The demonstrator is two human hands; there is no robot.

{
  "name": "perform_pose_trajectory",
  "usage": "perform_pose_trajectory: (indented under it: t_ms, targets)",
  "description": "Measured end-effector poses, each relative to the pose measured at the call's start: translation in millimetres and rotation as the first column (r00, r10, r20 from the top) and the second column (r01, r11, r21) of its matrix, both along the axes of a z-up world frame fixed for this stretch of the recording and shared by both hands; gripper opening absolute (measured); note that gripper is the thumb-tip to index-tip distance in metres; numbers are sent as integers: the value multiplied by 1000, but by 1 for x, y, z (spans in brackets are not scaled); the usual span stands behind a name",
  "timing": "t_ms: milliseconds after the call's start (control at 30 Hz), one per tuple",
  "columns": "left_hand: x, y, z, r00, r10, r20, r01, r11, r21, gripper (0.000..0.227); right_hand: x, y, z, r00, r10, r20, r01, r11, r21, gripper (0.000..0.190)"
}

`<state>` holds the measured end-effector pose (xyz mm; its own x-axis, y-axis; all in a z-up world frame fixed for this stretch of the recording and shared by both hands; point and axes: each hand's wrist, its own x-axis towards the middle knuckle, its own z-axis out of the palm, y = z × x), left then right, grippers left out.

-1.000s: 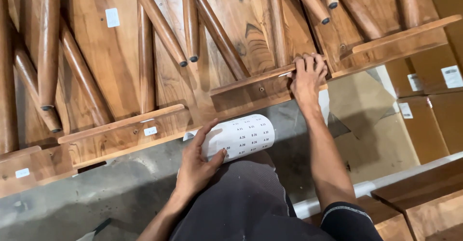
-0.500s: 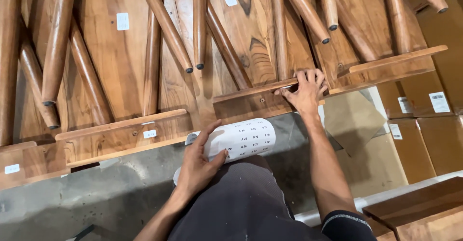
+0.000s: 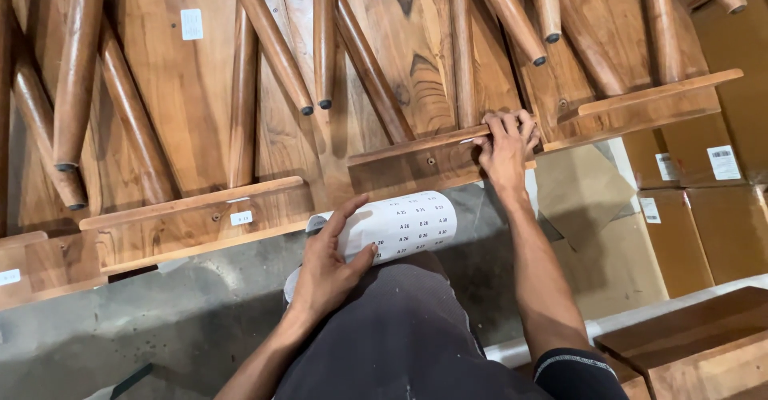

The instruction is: The person is inspecting and cleaning furniture parts and checking an inspection list.

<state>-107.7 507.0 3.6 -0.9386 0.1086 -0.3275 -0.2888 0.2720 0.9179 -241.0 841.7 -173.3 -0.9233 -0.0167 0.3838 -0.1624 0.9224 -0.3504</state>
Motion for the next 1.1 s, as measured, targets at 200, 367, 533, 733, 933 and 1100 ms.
perform_pose_trajectory:
  t_ms: [200,367,533,733,933,1100]
  targets:
    - [4,-2,-6,997,-1,-73,6,997,72,69,-1,3,-4,1000,1,-14,0,996,90,36]
    - [6,-2,-4,998,-13,-63,15,999,32,68,-1,-11,20,997,-29,68,20,992,122,58]
    - [12,-6,-13,995,-17,-103,20,999,28,66,-3,-14,17,986,-89,138,77,993,90,74]
    - [16,-5,-9,1000,5,-30,-4,999,38,66,-5,16,-20,998,25,57,-23,999,-34,48]
    - [20,-8,-13,998,23,55,-24,1000,17,66,-6,13,-1,999,54,-2,-54,998,-44,40]
    - [21,-8,-18,999,6,-32,-3,996,84,65,-8,8,16,989,149,11,-148,984,-101,47]
